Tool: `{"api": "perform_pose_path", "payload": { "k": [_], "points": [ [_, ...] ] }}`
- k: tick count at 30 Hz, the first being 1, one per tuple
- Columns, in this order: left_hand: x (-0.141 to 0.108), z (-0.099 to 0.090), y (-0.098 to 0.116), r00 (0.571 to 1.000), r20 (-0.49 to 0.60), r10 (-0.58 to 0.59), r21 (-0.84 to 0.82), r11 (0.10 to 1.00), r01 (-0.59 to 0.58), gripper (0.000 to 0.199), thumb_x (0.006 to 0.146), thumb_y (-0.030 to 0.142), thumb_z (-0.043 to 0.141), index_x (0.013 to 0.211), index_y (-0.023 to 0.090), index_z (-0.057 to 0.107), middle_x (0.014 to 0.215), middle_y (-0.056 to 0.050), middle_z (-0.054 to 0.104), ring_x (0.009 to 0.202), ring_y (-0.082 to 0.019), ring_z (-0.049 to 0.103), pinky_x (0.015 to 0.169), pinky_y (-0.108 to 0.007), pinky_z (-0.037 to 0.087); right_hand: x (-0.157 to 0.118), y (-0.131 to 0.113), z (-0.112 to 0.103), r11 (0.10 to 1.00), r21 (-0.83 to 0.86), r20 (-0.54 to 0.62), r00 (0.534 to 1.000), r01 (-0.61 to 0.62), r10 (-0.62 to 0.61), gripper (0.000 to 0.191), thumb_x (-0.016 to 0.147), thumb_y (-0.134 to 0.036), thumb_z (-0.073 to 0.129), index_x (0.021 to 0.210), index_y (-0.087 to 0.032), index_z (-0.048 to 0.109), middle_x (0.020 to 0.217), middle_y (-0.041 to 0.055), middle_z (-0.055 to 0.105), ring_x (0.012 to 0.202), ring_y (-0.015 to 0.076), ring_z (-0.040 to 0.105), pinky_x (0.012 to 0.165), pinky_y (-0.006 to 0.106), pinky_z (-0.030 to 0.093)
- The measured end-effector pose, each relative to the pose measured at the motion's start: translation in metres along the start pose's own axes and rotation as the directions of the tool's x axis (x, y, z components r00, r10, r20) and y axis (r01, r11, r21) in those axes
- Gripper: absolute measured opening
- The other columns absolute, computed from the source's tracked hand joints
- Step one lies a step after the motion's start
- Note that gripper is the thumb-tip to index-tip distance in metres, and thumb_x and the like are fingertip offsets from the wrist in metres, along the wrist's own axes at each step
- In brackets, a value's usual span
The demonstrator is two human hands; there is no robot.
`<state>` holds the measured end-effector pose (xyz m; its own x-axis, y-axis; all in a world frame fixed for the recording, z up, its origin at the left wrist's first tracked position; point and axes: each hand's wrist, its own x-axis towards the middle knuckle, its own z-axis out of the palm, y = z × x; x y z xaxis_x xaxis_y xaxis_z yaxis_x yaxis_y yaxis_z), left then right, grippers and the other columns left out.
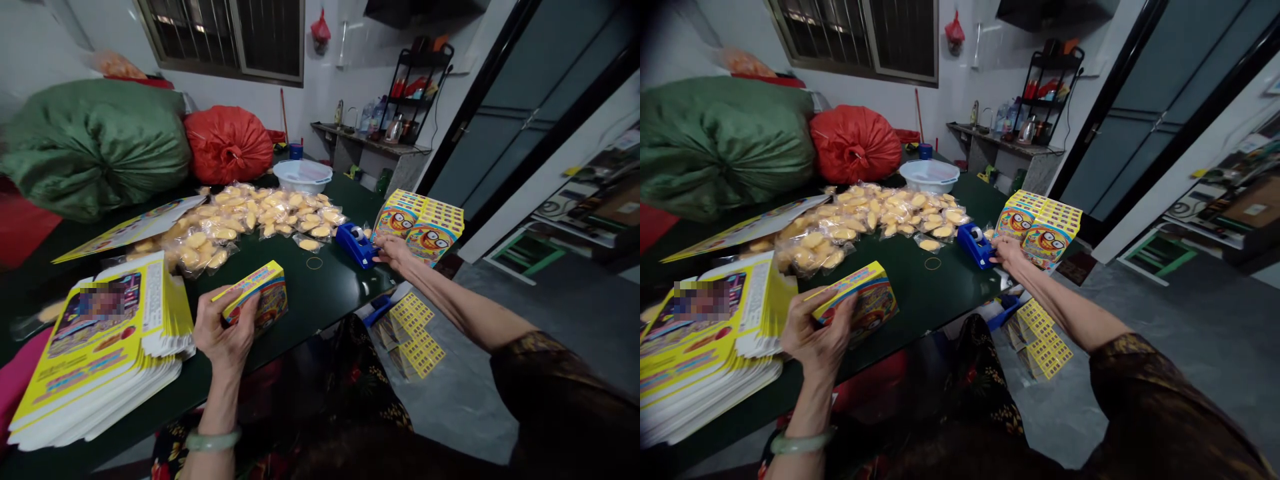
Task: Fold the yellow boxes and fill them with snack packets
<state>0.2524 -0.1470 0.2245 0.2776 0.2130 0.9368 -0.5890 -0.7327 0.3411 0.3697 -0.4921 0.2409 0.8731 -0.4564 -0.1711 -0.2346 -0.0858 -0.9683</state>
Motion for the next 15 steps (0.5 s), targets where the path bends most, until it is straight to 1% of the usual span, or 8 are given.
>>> {"api": "perform_pose_path", "payload": {
  "k": [3, 6, 9, 11, 13, 15],
  "points": [
    [0.001, 0.000, 0.000, 1.000, -0.002, -0.011, -0.013, 1.000, 0.011, 0.026, 0.069, 0.017, 0.075, 0.090, 0.019, 0.060, 0.086, -0.003, 0.063, 0.078, -0.015, 0.063, 0.067, -0.028, 0.051, -0.012, 0.013, -0.003, 0.996, 0.083, -0.059, 0.998, 0.041, -0.036, 0.021, 0.086, -0.017, 0.056, 0.068, -0.015, 0.047, 0.063, -0.0051, 0.049, 0.055, 0.0054, 0.050, 0.054, 0.020, 0.053],
    [0.001, 0.000, 0.000, 0.999, -0.004, -0.044, -0.037, 0.998, 0.044, 0.024, 0.069, 0.017, 0.075, 0.088, 0.019, 0.061, 0.086, -0.003, 0.063, 0.077, -0.016, 0.063, 0.067, -0.028, 0.051, -0.017, 0.032, 0.000, 0.996, 0.073, -0.080, 0.996, 0.045, -0.039, 0.025, 0.086, -0.020, 0.057, 0.065, -0.016, 0.046, 0.063, -0.0044, 0.049, 0.057, 0.0062, 0.052, 0.054, 0.019, 0.053],
    [0.001, 0.000, 0.001, 0.997, -0.006, -0.072, -0.052, 0.996, 0.071, 0.022, 0.069, 0.018, 0.075, 0.087, 0.019, 0.062, 0.086, -0.003, 0.063, 0.077, -0.016, 0.063, 0.067, -0.029, 0.050, -0.013, 0.048, 0.008, 0.999, -0.047, -0.083, 0.996, 0.021, -0.025, 0.021, 0.090, -0.023, 0.057, 0.072, -0.013, 0.052, 0.064, -0.0049, 0.050, 0.055, 0.0059, 0.051, 0.051, 0.019, 0.048],
    [0.001, 0.000, 0.001, 0.996, -0.005, -0.088, -0.061, 0.994, 0.087, 0.022, 0.068, 0.018, 0.075, 0.086, 0.018, 0.062, 0.087, -0.004, 0.064, 0.078, -0.016, 0.063, 0.068, -0.029, 0.051, -0.009, 0.053, 0.011, 0.986, -0.165, -0.081, 0.996, 0.032, -0.046, 0.021, 0.091, -0.026, 0.057, 0.075, -0.012, 0.054, 0.064, -0.0051, 0.051, 0.052, 0.0051, 0.049, 0.049, 0.018, 0.044],
    [0.000, 0.000, 0.002, 0.994, 0.000, -0.113, -0.079, 0.991, 0.112, 0.021, 0.069, 0.018, 0.075, 0.085, 0.018, 0.062, 0.089, -0.004, 0.064, 0.079, -0.016, 0.064, 0.068, -0.029, 0.051, -0.011, 0.054, 0.010, 0.952, -0.291, -0.065, 0.991, 0.092, -0.115, 0.023, 0.090, -0.027, 0.058, 0.072, -0.012, 0.053, 0.062, -0.0057, 0.049, 0.050, 0.0046, 0.045, 0.048, 0.018, 0.040],
    [0.000, 0.000, 0.004, 0.989, 0.011, -0.148, -0.121, 0.982, 0.149, 0.019, 0.070, 0.018, 0.074, 0.084, 0.018, 0.061, 0.093, -0.004, 0.065, 0.082, -0.016, 0.065, 0.072, -0.030, 0.052, -0.023, 0.052, 0.007, 0.888, -0.408, -0.017, 0.971, 0.213, -0.240, 0.026, 0.086, -0.022, 0.059, 0.064, -0.014, 0.049, 0.058, -0.0059, 0.045, 0.049, 0.0053, 0.041, 0.047, 0.019, 0.036]
  ]
}}
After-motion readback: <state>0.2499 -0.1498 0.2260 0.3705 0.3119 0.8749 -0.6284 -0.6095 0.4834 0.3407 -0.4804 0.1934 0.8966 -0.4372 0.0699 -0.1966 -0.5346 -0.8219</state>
